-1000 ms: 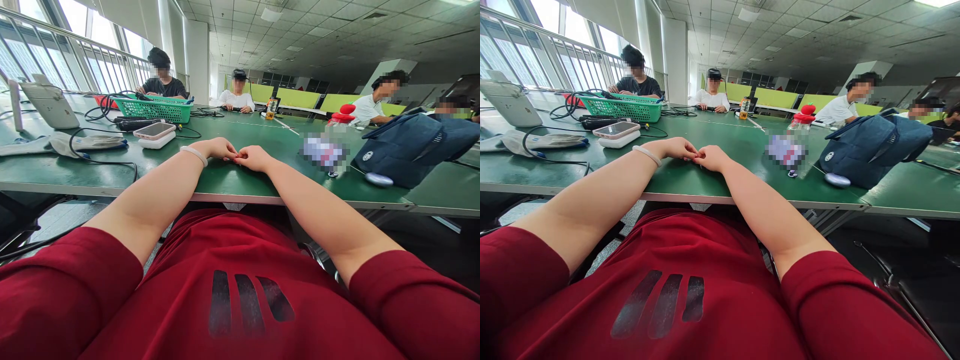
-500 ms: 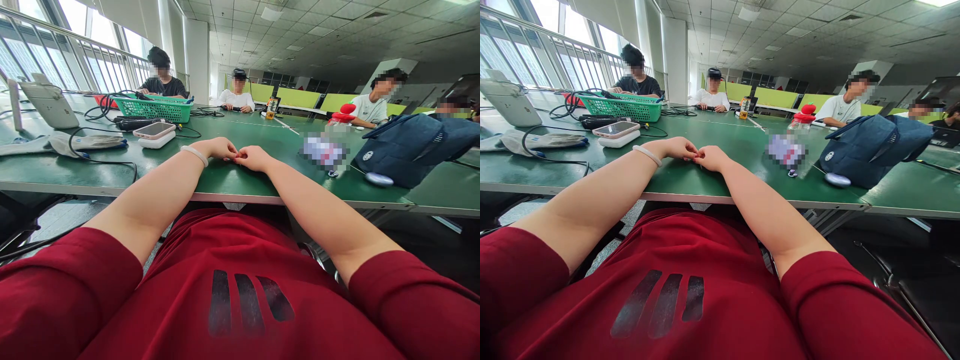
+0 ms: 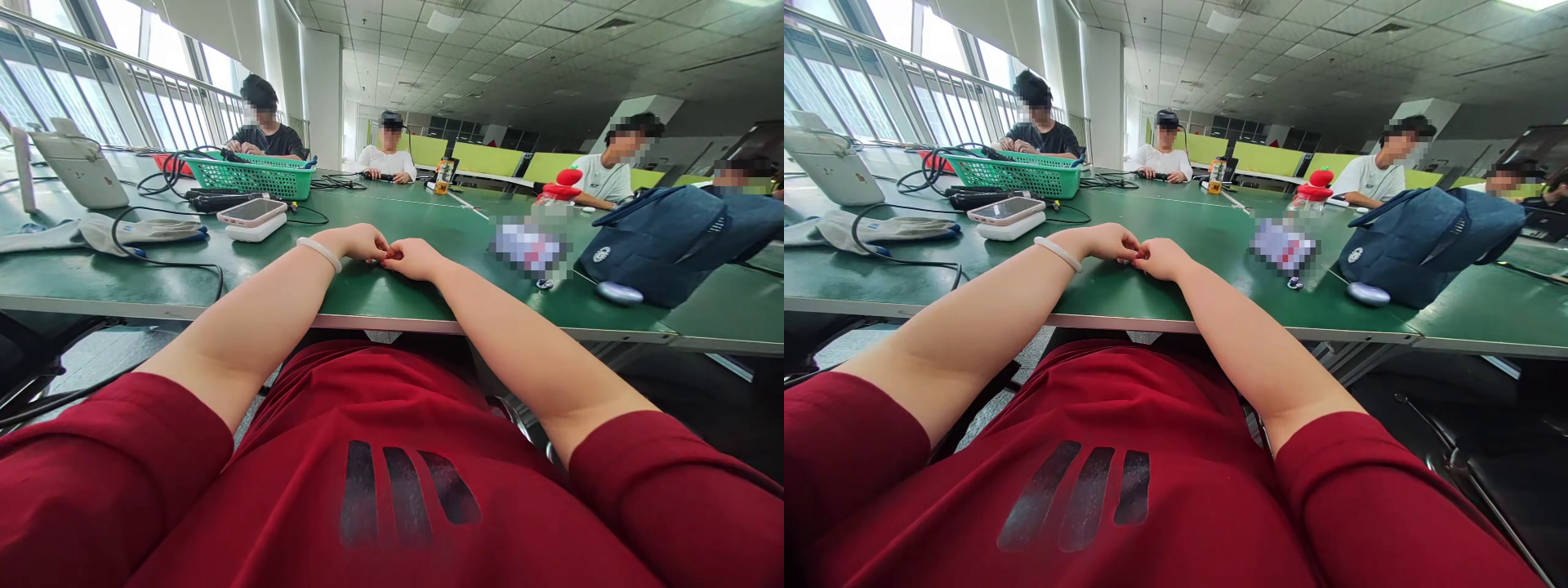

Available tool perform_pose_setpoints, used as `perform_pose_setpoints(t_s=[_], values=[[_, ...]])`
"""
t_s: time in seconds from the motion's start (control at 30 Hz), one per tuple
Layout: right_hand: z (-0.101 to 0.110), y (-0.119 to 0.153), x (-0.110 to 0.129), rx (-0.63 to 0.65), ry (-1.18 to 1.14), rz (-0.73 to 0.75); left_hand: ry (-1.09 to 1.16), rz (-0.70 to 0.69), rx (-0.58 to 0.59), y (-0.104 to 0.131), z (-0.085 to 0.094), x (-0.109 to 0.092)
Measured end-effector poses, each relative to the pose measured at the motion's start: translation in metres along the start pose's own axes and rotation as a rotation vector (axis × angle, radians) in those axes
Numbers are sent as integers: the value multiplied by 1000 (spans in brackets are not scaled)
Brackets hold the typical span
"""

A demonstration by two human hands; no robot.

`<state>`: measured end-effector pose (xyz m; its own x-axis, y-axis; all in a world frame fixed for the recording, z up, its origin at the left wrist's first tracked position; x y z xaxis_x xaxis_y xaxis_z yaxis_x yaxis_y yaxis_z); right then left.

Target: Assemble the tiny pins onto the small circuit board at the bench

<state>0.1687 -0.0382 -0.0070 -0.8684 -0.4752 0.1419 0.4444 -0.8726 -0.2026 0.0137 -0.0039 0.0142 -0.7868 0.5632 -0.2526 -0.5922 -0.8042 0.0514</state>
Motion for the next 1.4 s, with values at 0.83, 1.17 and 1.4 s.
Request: perform_pose_setpoints(t_s=[0.83, 1.17, 1.4], values=[[1, 1, 1, 8, 16, -1, -42, 6, 3, 2, 0, -3], [2, 2, 2, 10, 8, -2, -35, 3, 4, 1, 0, -2], [3, 3, 3, 16, -4, -10, -39, 24, 13, 4, 1, -7]])
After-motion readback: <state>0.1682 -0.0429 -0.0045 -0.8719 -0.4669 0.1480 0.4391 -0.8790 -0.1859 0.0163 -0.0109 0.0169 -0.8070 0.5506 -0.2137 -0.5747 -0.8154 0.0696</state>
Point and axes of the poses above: each hand's wrist, its own y-axis away from the middle knuckle, its own z-axis out of the back of the hand, x = y × z, the point moved 1 cm from there along -y, towards the middle knuckle, and after that the axes turned 2 degrees about x, right-handed, at the moved point
